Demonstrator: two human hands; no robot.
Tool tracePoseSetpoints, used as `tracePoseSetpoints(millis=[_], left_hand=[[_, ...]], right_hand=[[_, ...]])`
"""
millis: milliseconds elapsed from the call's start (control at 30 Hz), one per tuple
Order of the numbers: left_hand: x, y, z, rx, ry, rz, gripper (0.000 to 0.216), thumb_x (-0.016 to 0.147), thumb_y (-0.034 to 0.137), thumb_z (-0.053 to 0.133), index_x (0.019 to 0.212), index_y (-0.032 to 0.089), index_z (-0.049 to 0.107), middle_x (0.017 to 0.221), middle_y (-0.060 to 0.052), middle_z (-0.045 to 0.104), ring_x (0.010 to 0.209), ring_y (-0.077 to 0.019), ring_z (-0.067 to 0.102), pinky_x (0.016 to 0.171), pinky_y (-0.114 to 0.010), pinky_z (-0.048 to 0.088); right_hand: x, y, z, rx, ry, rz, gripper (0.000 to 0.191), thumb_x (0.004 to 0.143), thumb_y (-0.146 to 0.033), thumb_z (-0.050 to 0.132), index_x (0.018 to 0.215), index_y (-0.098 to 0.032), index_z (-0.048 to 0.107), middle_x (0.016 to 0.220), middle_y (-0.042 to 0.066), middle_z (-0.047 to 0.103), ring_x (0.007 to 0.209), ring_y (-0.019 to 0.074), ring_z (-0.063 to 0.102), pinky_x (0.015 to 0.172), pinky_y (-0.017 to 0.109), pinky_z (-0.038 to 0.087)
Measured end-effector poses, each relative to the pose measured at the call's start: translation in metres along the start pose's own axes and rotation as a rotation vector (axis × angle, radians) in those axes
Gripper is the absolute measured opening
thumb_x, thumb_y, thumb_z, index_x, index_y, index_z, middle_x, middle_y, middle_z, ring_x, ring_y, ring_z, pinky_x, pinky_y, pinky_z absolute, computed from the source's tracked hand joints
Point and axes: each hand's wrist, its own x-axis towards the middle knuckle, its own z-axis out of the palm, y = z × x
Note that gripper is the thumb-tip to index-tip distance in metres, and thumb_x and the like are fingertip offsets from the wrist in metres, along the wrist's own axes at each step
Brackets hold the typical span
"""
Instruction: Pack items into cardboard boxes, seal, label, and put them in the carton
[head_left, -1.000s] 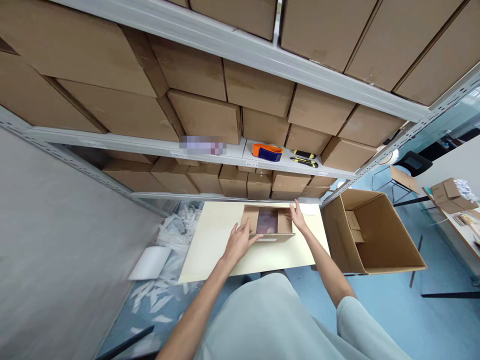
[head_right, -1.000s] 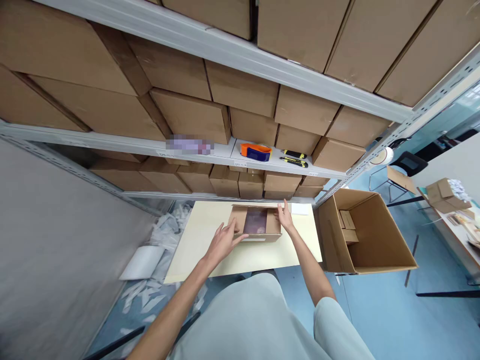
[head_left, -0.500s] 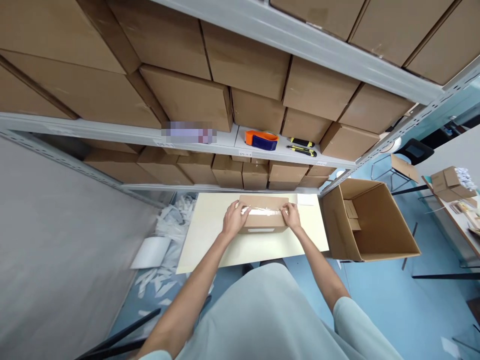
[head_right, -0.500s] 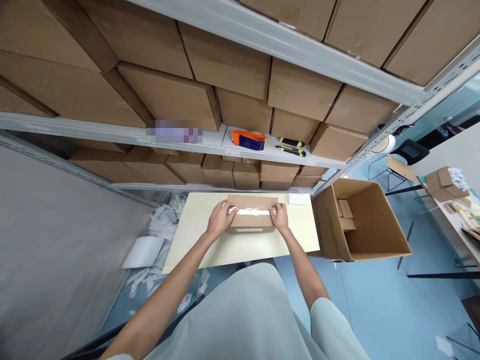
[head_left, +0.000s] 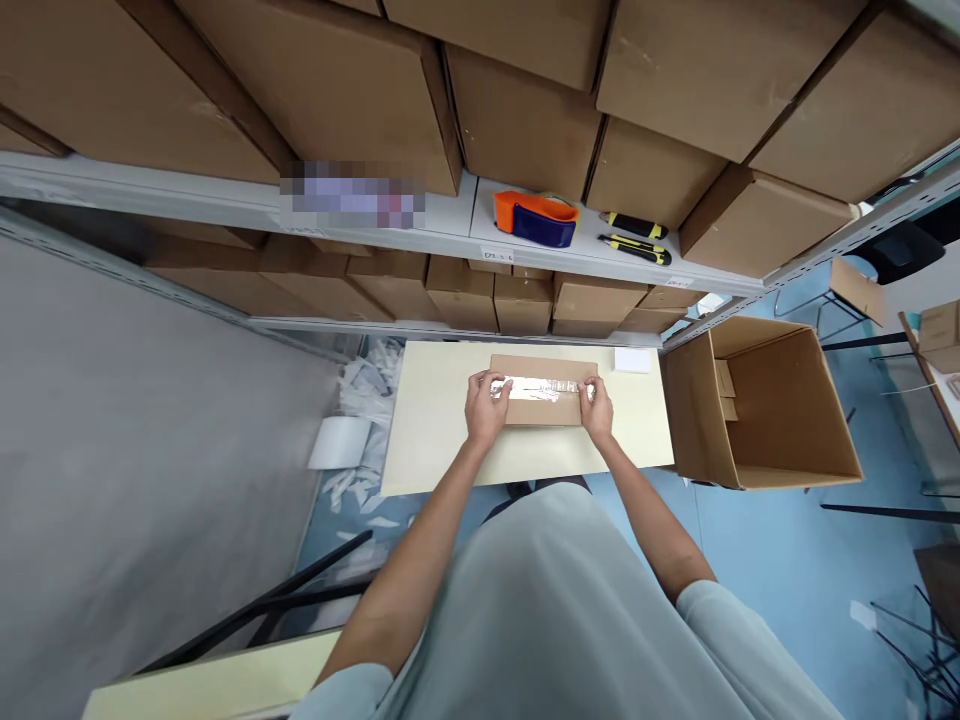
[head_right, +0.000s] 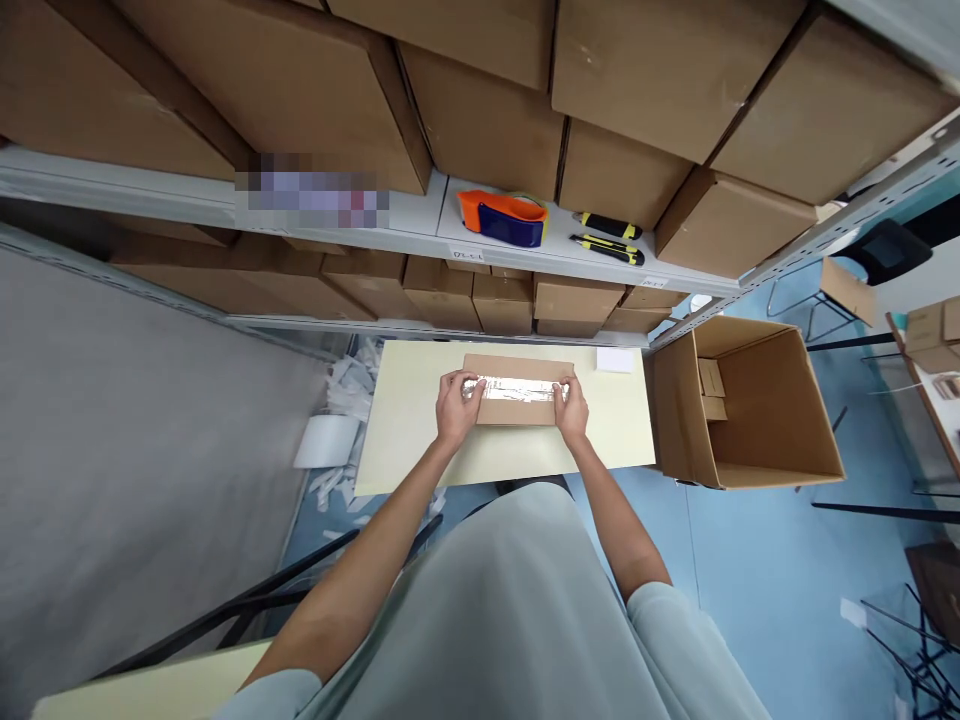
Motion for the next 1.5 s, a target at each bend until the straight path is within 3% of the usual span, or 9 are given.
tracePoseSetpoints(millis=[367, 1200, 1500], left_hand=[[-0.0005, -0.0052, 0.0033, 0.019, 0.008, -0.004, 0.018, 0.103, 0.04, 0.066, 0.112, 0.025, 0.069, 0.132, -0.013, 0.063, 0.131, -0.0279, 0.064, 0.109, -0.041, 0.057], [-0.0028, -0.0006, 0.0031, 0.001, 0.016, -0.02, 0.019, 0.103, 0.041, 0.064, 0.112, 0.025, 0.069, 0.131, -0.013, 0.063, 0.127, -0.0283, 0.066, 0.105, -0.041, 0.057], [-0.0032, -0.004, -0.006, -0.008, 0.007, 0.049, 0.026, 0.105, 0.047, 0.056, 0.114, 0.025, 0.068, 0.127, -0.013, 0.063, 0.127, -0.0291, 0.067, 0.111, -0.044, 0.057]], right_hand=[[0.0002, 0.0001, 0.0004, -0.006, -0.003, -0.007, 0.038, 0.109, -0.058, 0.042, 0.122, -0.028, 0.06, 0.133, 0.008, 0.072, 0.108, 0.0278, 0.069, 0.092, 0.036, 0.052], [-0.0016, -0.0037, -0.0024, 0.019, -0.009, 0.018, 0.041, 0.106, -0.06, 0.04, 0.119, -0.028, 0.062, 0.12, 0.008, 0.074, 0.095, 0.0272, 0.067, 0.085, 0.035, 0.051], [-0.0067, -0.0072, 0.0006, 0.066, -0.001, -0.002, 0.045, 0.104, -0.065, 0.039, 0.117, -0.027, 0.062, 0.111, 0.007, 0.076, 0.093, 0.0284, 0.071, 0.087, 0.038, 0.056]])
